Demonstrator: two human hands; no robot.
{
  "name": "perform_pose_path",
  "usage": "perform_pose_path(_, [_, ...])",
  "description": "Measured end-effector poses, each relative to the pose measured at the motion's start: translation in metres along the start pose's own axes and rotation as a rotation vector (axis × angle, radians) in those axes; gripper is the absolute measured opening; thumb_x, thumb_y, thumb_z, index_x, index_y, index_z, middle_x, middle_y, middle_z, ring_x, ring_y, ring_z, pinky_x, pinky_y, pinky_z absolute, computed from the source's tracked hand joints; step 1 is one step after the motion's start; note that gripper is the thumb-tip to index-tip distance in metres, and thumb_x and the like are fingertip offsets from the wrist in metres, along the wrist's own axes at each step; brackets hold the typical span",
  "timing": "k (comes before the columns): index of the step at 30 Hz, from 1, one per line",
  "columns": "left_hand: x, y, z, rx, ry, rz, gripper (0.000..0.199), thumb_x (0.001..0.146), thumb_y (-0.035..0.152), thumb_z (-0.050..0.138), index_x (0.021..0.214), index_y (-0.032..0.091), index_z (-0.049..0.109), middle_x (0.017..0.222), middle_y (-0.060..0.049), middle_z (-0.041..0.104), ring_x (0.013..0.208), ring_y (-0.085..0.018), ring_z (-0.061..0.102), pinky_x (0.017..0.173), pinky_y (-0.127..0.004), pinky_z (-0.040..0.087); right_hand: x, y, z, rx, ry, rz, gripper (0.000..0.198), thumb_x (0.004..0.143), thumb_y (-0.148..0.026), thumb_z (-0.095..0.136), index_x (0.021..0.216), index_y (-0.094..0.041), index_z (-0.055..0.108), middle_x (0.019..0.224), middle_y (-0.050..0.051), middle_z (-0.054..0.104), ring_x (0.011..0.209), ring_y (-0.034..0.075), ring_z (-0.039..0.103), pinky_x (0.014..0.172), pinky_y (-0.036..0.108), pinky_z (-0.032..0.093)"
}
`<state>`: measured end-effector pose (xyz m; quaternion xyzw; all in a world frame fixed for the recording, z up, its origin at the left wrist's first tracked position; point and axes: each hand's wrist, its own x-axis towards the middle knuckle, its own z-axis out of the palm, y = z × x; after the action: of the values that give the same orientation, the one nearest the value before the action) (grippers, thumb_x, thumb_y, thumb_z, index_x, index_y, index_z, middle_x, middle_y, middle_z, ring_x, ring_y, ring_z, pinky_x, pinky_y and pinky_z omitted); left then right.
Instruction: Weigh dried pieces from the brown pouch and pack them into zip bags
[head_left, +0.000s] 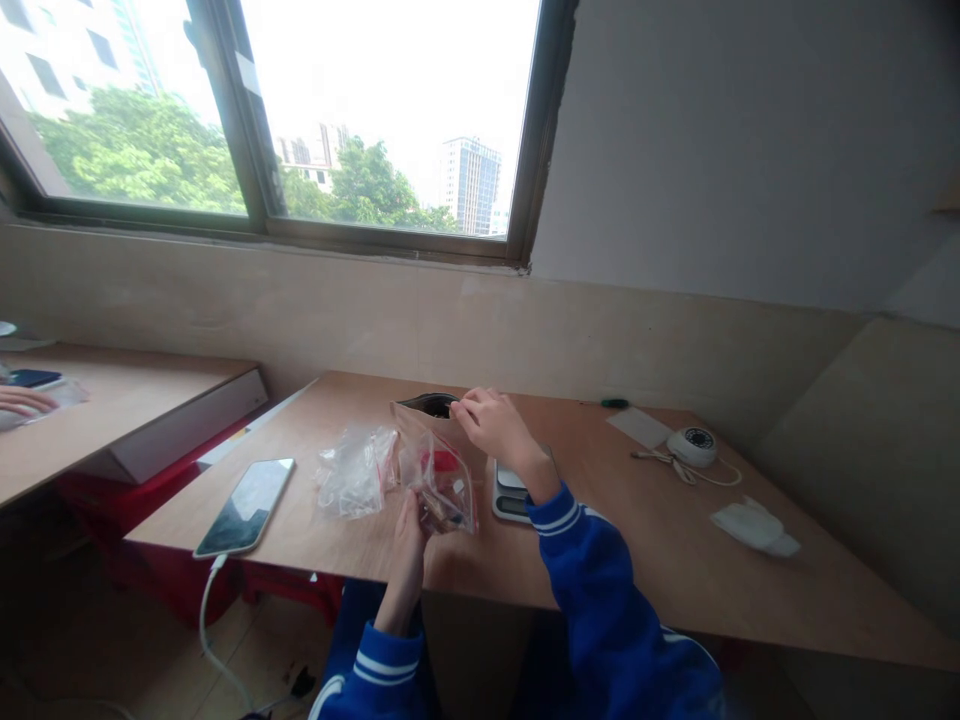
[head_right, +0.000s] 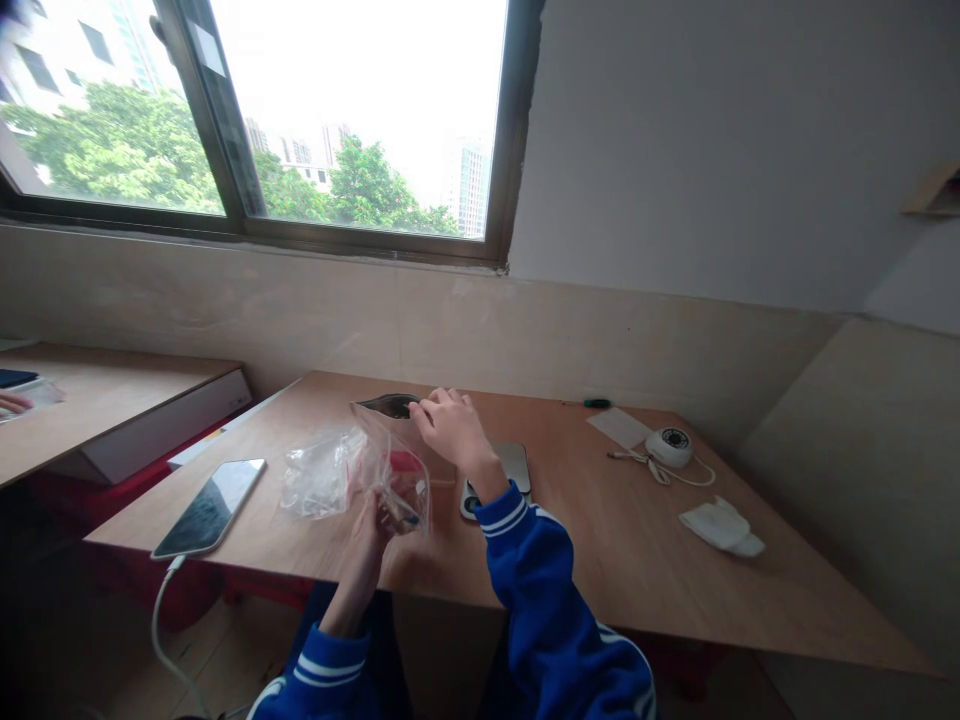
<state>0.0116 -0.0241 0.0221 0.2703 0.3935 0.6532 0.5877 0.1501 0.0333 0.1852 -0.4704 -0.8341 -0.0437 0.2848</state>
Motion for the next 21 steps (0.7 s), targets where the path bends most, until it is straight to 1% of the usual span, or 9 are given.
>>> perform_pose_path(3, [-0.001, 0.002, 0.003, -0.008, -0.026, -0.005, 0.069, 0.072, 0.066, 0.061, 0.119, 0.015, 0.062, 0.108, -0.014, 0.071, 0.095, -0.028, 0.067, 0.075, -0.036, 0.053, 0.005, 0.004, 0.002, 0.092, -0.071, 0.003, 0.038, 0.099, -0.037, 0.04, 0.087, -0.021, 0.072, 0.098, 0.007, 0.068, 0.094, 0.018, 0.058, 0.087, 0.031, 0.04])
perform_pose_path(5, [-0.002, 0.002, 0.004, -0.021, -0.03, -0.008, 0.068, 0.073, 0.065, 0.061, 0.12, 0.016, 0.062, 0.108, -0.014, 0.07, 0.096, -0.027, 0.066, 0.076, -0.035, 0.052, 0.008, 0.005, 0.0, 0.122, -0.101, 0.02, 0.039, 0.098, -0.04, 0.041, 0.084, -0.021, 0.073, 0.092, 0.007, 0.069, 0.089, 0.018, 0.06, 0.081, 0.029, 0.041])
perform_pose_path(7, [-0.003, 0.003, 0.005, -0.037, -0.034, -0.019, 0.068, 0.073, 0.064, 0.062, 0.12, 0.016, 0.061, 0.11, -0.013, 0.07, 0.097, -0.026, 0.066, 0.074, -0.034, 0.052, 0.011, 0.003, -0.004, 0.139, -0.113, 0.03, 0.035, 0.096, -0.041, 0.045, 0.085, -0.023, 0.073, 0.087, 0.006, 0.07, 0.085, 0.018, 0.061, 0.075, 0.028, 0.041])
perform_pose_path(10, [-0.005, 0.006, 0.007, -0.07, -0.069, -0.07, 0.067, 0.072, 0.062, 0.064, 0.122, 0.017, 0.061, 0.111, -0.013, 0.069, 0.094, -0.025, 0.065, 0.07, -0.032, 0.052, 0.016, -0.001, -0.009, 0.111, -0.032, 0.015, 0.021, 0.092, -0.037, 0.055, 0.09, -0.024, 0.072, 0.092, 0.004, 0.069, 0.089, 0.018, 0.059, 0.08, 0.03, 0.039])
perform_pose_path(12, [-0.008, 0.009, 0.008, -0.097, -0.097, -0.115, 0.065, 0.072, 0.061, 0.065, 0.121, 0.018, 0.061, 0.111, -0.013, 0.068, 0.092, -0.024, 0.065, 0.069, -0.031, 0.052, 0.018, -0.003, -0.008, 0.065, 0.015, -0.013, 0.018, 0.09, -0.036, 0.058, 0.087, -0.024, 0.071, 0.095, 0.004, 0.068, 0.093, 0.019, 0.057, 0.085, 0.033, 0.037])
perform_pose_path(14, [-0.011, 0.011, 0.009, -0.112, -0.136, -0.151, 0.062, 0.073, 0.06, 0.064, 0.12, 0.02, 0.062, 0.109, -0.011, 0.068, 0.089, -0.023, 0.065, 0.067, -0.031, 0.052, 0.019, -0.004, -0.006, 0.023, 0.007, -0.041, 0.024, 0.091, -0.037, 0.057, 0.081, -0.022, 0.071, 0.095, 0.004, 0.068, 0.093, 0.019, 0.056, 0.086, 0.035, 0.036])
perform_pose_path(16, [-0.012, 0.012, 0.01, -0.121, -0.157, -0.154, 0.06, 0.074, 0.06, 0.064, 0.122, 0.024, 0.06, 0.106, -0.009, 0.069, 0.086, -0.022, 0.065, 0.066, -0.031, 0.052, 0.02, -0.003, -0.002, -0.001, -0.018, -0.052, 0.034, 0.094, -0.04, 0.05, 0.078, -0.021, 0.072, 0.094, 0.005, 0.067, 0.09, 0.019, 0.056, 0.085, 0.035, 0.036])
perform_pose_path(19, [-0.012, 0.008, 0.011, -0.14, -0.111, -0.094, 0.056, 0.076, 0.058, 0.063, 0.122, 0.027, 0.058, 0.1, -0.006, 0.069, 0.082, -0.02, 0.065, 0.068, -0.03, 0.052, 0.019, 0.001, 0.003, -0.002, -0.039, -0.046, 0.046, 0.099, -0.042, 0.038, 0.077, -0.02, 0.072, 0.092, 0.007, 0.067, 0.091, 0.019, 0.056, 0.088, 0.038, 0.035])
perform_pose_path(21, [-0.01, 0.004, 0.01, -0.143, -0.1, -0.052, 0.052, 0.078, 0.059, 0.06, 0.118, 0.025, 0.06, 0.093, -0.006, 0.069, 0.079, -0.019, 0.064, 0.068, -0.03, 0.052, 0.016, 0.002, 0.004, 0.023, -0.016, -0.056, 0.043, 0.099, -0.039, 0.039, 0.08, -0.02, 0.072, 0.096, 0.008, 0.066, 0.096, 0.02, 0.055, 0.092, 0.039, 0.034])
